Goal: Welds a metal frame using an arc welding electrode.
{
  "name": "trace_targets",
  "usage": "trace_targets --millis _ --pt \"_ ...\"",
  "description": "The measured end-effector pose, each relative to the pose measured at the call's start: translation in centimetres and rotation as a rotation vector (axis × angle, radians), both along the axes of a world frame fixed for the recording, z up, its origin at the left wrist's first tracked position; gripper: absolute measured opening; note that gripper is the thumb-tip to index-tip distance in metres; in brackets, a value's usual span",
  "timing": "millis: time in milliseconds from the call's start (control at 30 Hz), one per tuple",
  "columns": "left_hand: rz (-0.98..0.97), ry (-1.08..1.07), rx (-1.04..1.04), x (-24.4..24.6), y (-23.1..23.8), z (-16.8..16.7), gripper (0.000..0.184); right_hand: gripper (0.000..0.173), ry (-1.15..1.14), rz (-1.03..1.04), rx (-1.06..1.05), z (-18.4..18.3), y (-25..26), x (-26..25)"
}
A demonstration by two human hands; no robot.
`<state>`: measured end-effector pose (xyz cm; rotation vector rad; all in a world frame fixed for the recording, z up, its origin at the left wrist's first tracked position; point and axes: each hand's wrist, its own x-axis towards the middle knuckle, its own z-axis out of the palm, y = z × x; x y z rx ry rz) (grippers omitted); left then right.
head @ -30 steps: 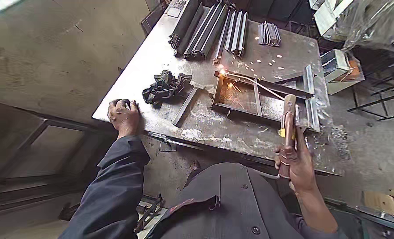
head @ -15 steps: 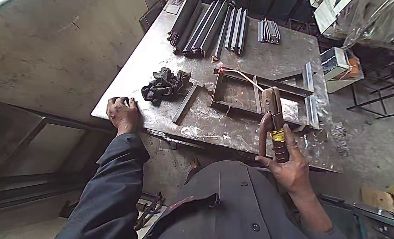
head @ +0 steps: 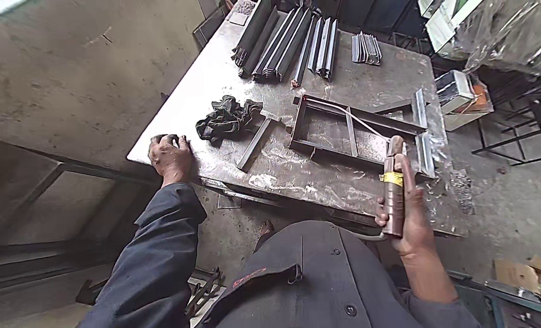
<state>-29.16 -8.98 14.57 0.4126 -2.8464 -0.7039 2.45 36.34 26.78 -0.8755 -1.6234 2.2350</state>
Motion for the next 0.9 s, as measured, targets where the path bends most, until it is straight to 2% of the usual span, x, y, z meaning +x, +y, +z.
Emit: trace_targets --millis 67,100,133,167,233,267,333,367,433,467,533,567,600,633,667,700,733,800,900 --pt "-0.009 -0.002 0.004 -0.1 0.1 0.2 0.047 0.072 -0.038 -0.039 -0.124 0.4 0.4 0.2" --pt "-0.013 0.002 0.007 -0.1 0.2 0.2 0.047 0.069 -0.034 -0.036 -0.081 0.3 0.2 0.4" --pt "-0.012 0.002 0.007 0.0 0.2 0.3 0.048 0.073 -0.019 -0.014 0.019 0.0 -0.2 0.6" --pt "-0.010 -0.003 0.008 0.1 0.1 0.2 0.048 0.088 -0.014 0.018 0.184 -0.3 -0.6 0.8" --pt "-0.004 -0.004 0.011 0.1 0.1 0.2 0.048 0.119 -0.024 0.110 0.726 -0.7 -1.1 1.2" --pt "0.000 -0.001 0.014 0.1 0.1 0.2 0.047 0.121 -0.054 0.171 1.060 -0.7 -1.3 1.5" --pt "0.009 -0.008 0.002 0.0 0.1 0.2 0.047 0.100 -0.046 0.262 1.593 -1.0 -1.8 1.8" --pt "0.013 -0.009 -0.003 0.0 0.1 0.1 0.047 0.088 -0.059 0.325 1.748 -0.9 -2.1 1.9" --pt "0.004 0.003 0.007 -0.2 -0.2 -0.4 0.048 0.078 -0.084 0.404 1.861 -0.9 -2.3 1.8" --pt "0.001 0.007 0.008 -0.2 -0.2 -0.6 0.048 0.079 -0.076 0.394 1.818 -1.1 -2.1 1.8" --pt "0.001 0.011 0.007 -0.2 -0.2 -0.9 0.048 0.096 -0.051 0.304 1.553 -1.2 -1.4 1.8" --pt "0.008 0.006 0.009 -0.1 -0.2 -0.8 0.048 0.106 -0.063 0.252 1.301 -1.1 -1.2 1.8" --pt "0.012 -0.006 0.003 -0.1 -0.3 -0.7 0.049 0.108 -0.062 0.191 0.989 -1.0 -1.0 1.8" --pt "0.001 -0.012 0.004 0.0 -0.2 -0.5 0.050 0.101 -0.008 0.102 0.666 -1.0 -0.7 1.6" --pt "-0.005 -0.007 0.010 0.0 -0.2 -0.2 0.051 0.085 0.003 0.028 0.385 -0.8 -0.4 1.3" --pt "-0.007 -0.008 0.009 0.1 -0.1 0.1 0.051 0.068 -0.013 -0.025 0.180 -0.7 0.1 1.4" --pt "-0.013 -0.009 0.008 0.1 0.0 0.2 0.051 0.061 -0.035 -0.067 0.064 -0.6 0.5 1.7" --pt "-0.021 0.003 0.009 0.0 0.0 0.2 0.050 0.065 -0.041 -0.051 0.092 -0.9 0.6 2.3" --pt "-0.010 -0.003 0.001 0.2 0.2 0.2 0.048 0.102 -0.009 -0.014 0.301 -0.9 -0.8 2.7"
